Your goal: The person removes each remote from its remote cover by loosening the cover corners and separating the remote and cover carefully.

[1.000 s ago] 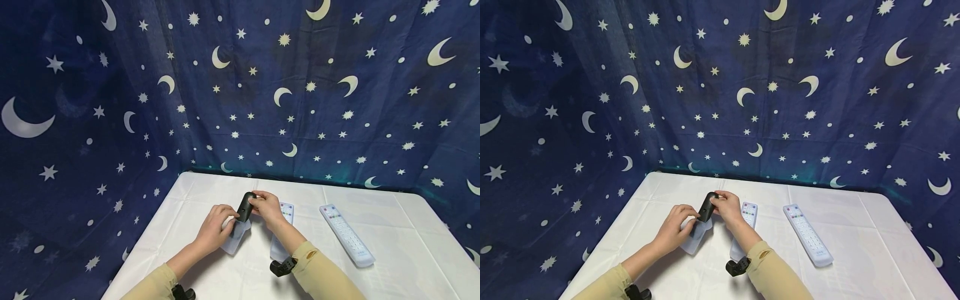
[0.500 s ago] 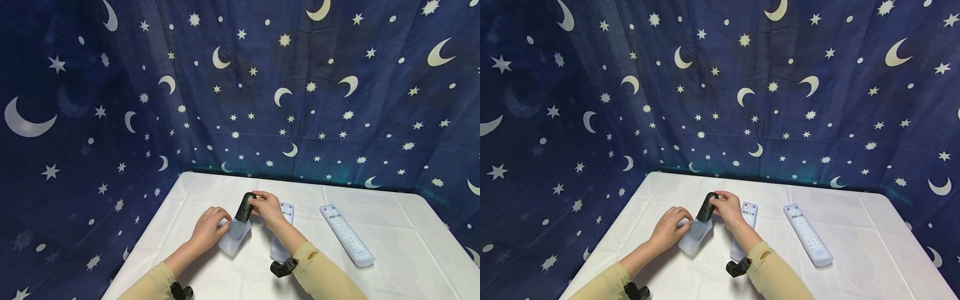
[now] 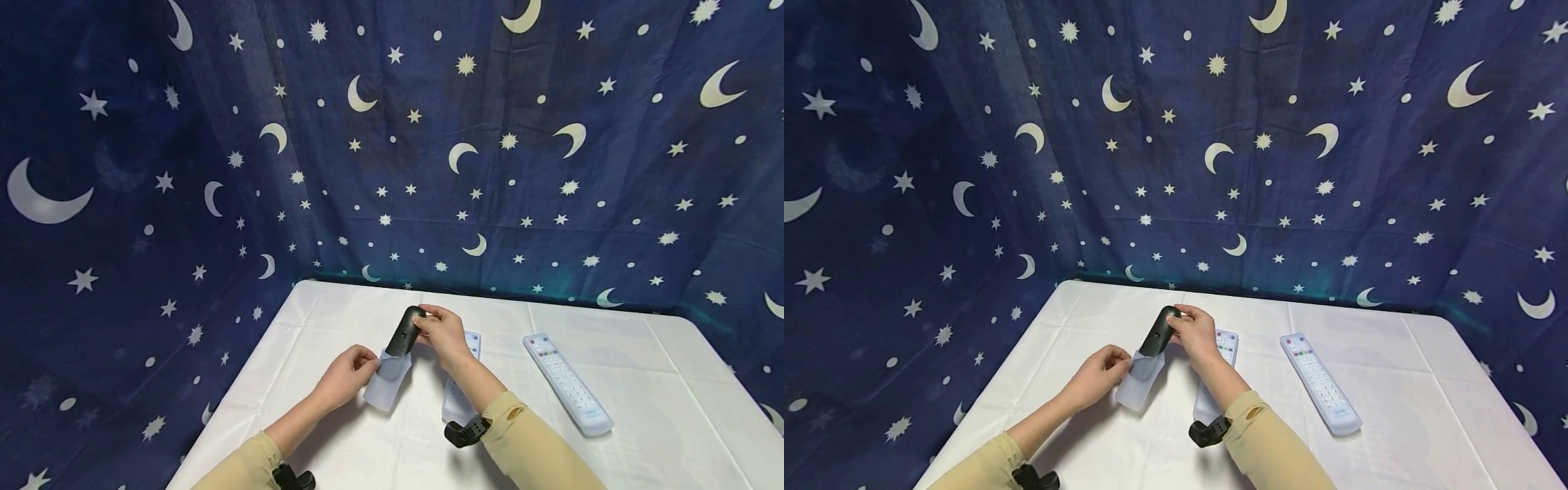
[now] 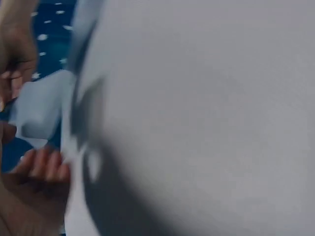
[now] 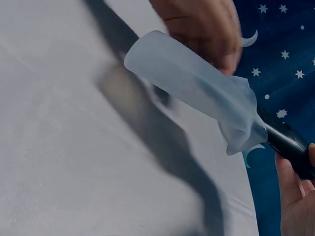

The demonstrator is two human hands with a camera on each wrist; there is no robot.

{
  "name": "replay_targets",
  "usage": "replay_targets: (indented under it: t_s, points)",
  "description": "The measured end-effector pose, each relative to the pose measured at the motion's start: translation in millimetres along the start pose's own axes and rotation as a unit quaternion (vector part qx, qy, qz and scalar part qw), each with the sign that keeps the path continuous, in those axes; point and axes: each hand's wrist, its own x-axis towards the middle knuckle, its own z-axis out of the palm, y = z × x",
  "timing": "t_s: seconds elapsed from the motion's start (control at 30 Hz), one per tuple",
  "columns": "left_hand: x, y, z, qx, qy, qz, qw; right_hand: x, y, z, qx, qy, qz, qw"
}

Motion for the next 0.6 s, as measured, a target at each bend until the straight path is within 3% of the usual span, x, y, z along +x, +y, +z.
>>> replay_targets:
  t_s: [0.07,0.17,0.33,0.6]
  points:
    - [0.5,1.7,-0.4,-0.086,-0.044,-0.065,0.9932,-1.6,0.5,0.6,0.003,-0.004,-0.001,1.000]
    - [2.4,2.9,0.6,-0.177,-0.102,-0.117,0.9719,-4.5,1.7,1.4,0.000,-0.010,0.000,1.000]
    - [3.8,3.2,2.4,-0.261,-0.139,-0.135,0.9456,-6.3,4.2,2.6,-0.006,-0.022,-0.003,1.000]
    - [3.5,5.4,3.5,-0.305,-0.161,-0.130,0.9295,-4.8,10.5,3.4,-0.030,-0.055,-0.006,0.998]
